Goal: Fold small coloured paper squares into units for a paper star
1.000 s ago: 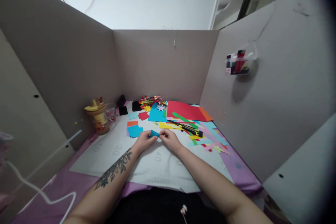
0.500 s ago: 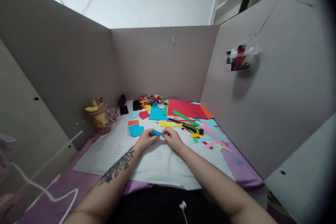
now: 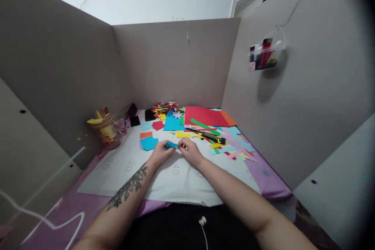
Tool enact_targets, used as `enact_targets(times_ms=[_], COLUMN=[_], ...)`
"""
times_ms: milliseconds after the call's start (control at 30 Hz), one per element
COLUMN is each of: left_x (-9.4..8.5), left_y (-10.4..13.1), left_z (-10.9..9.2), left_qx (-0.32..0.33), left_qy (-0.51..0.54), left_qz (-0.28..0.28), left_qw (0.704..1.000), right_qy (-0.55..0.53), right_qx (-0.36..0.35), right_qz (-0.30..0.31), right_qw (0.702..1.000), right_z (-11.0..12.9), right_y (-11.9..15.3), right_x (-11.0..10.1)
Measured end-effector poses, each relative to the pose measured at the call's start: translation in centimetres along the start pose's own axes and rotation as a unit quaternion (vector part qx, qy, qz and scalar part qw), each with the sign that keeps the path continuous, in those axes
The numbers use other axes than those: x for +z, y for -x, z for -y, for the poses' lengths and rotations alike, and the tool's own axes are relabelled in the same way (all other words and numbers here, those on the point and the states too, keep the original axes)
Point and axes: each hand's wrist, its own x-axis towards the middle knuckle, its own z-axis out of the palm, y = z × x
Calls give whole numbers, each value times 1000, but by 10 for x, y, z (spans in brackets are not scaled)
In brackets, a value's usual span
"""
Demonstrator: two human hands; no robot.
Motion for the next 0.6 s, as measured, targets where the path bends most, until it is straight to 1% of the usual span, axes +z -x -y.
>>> enact_targets(times_ms=[100,267,433,533,600], left_x=[-1,-4,-10,-17,-22], left_y=[1,3,2,2,2], left_z=[1,2,7,10,10], left_qx=[4,16,24,26,17], left_qy=[-3,-3,0,8,14], left_qz=[-4,-15,-56,-68,-76], left_qw=[1000,1000,998,997,997], right_qy=[9,9,-10,-20,-22], right_qx=[-19,-30,-20,-12,-2], right_qz=[-3,1,-8,-12,-15], right_qw=[1000,1000,1000,1000,1000], right_z=[1,1,5,11,15], right_y=[-2,-4,-8,-12,-16], right_x=[2,10,18,23,28])
